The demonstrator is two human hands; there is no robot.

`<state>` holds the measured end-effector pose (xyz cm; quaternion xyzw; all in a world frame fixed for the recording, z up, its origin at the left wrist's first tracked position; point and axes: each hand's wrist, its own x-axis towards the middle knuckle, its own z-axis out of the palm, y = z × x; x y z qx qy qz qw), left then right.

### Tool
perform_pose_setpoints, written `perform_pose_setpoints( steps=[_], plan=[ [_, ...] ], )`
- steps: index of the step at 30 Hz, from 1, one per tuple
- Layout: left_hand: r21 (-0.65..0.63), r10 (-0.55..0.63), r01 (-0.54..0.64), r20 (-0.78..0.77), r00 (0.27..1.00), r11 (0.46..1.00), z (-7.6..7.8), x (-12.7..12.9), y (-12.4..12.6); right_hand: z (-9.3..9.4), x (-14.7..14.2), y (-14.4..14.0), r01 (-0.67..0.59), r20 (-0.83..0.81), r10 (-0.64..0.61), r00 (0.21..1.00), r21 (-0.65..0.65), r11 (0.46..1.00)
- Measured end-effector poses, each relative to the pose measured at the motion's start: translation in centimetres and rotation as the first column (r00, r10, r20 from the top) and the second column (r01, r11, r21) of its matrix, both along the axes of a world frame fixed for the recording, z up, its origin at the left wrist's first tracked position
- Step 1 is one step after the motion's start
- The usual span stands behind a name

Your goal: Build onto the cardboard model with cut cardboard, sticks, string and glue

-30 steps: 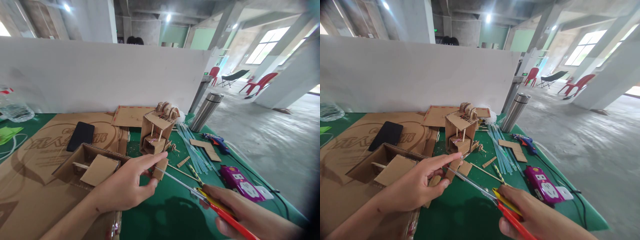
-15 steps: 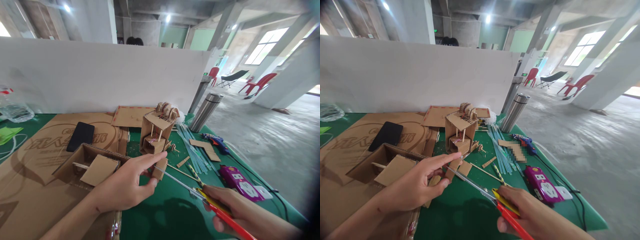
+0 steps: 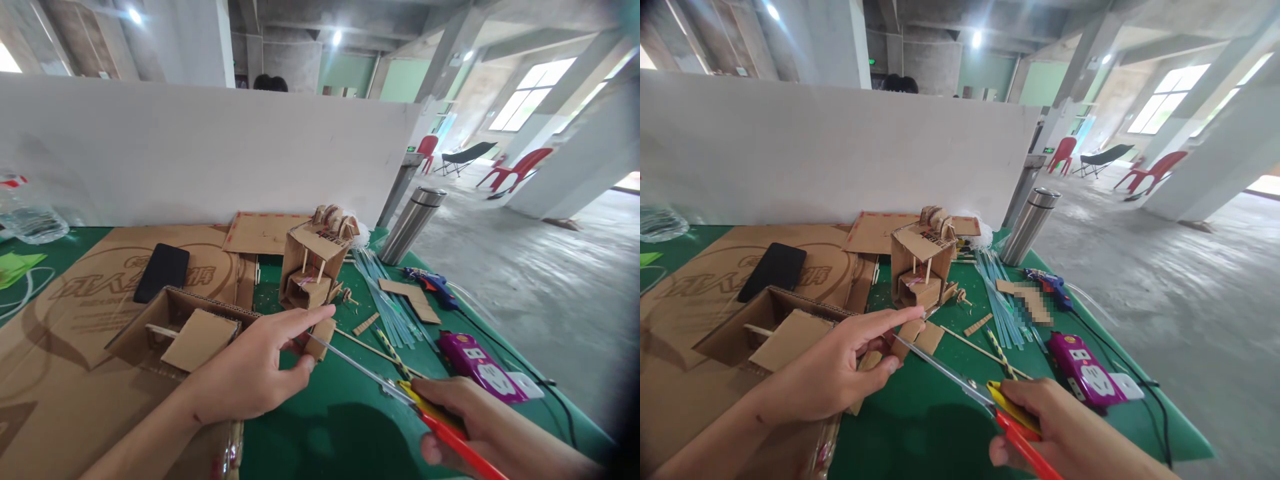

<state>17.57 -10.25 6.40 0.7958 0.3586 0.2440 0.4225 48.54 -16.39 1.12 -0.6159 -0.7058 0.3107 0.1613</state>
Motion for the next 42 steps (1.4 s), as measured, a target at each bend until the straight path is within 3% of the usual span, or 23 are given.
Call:
perform_pose_setpoints(
  steps=[4, 9, 13, 17, 23, 29, 32, 35, 37, 39, 42],
  plan=[
    [0.034, 0.009, -0.009, -0.01, 1.0, 0.999, -0.5, -0.1, 0.1, 0.2, -0.5, 0.5, -0.054, 0.038, 0.063, 0.997, -0.204, 0.978],
    [0.026, 0.014, -0.014, -0.01, 1.0, 1.0, -0.5, -0.2, 0.1, -0.4, -0.3, 1.1, -0.033, 0.031, 0.042, 0.999, -0.249, 0.968],
    [-0.091, 0.1, -0.092, 0.087, 0.991, 0.992, -0.3, -0.2, 0.2, -0.9, 0.1, 1.6, -0.035, 0.082, 0.053, 0.995, -0.208, 0.978],
    [-0.226, 0.193, -0.15, 0.182, 0.964, 0.962, -0.6, -0.3, 0.6, -1.5, -0.6, 2.0, -0.013, 0.273, 0.041, 0.961, -0.104, 0.995],
    [-0.146, 0.197, -0.173, 0.174, 0.965, 0.974, -0.6, 0.0, 0.8, -4.0, -4.3, 2.3, -0.078, 0.451, 0.074, 0.89, -0.011, 0.997],
    [-0.099, 0.286, -0.271, 0.186, 0.94, 0.957, 1.5, -1.8, -0.1, -4.7, -7.3, 3.2, -0.059, 0.472, 0.042, 0.881, 0.02, 0.998],
    [-0.058, 0.408, -0.407, 0.239, 0.881, 0.912, 2.1, -4.9, -0.8, -4.1, -7.3, 3.4, -0.064, 0.435, 0.052, 0.899, 0.012, 0.998],
    [-0.081, 0.568, -0.563, 0.152, 0.809, 0.823, 1.8, -8.9, -1.7, -3.0, -7.1, 3.1, -0.142, 0.368, 0.135, 0.92, -0.009, 0.99],
    [-0.069, 0.662, -0.662, 0.181, 0.727, 0.746, 1.3, -11.1, -2.3, -1.9, -7.5, 2.6, -0.184, 0.376, 0.16, 0.913, 0.028, 0.983],
    [-0.06, 0.697, -0.7, 0.187, 0.692, 0.711, 0.7, -12.4, -2.7, -0.8, -8.8, 2.1, -0.178, 0.366, 0.128, 0.922, 0.106, 0.978],
    [-0.065, 0.716, -0.725, 0.238, 0.656, 0.686, 0.7, -12.6, -3.1, 0.6, -11.8, 1.9, -0.172, 0.152, 0.152, 0.977, 0.128, 0.977]
  ],
)
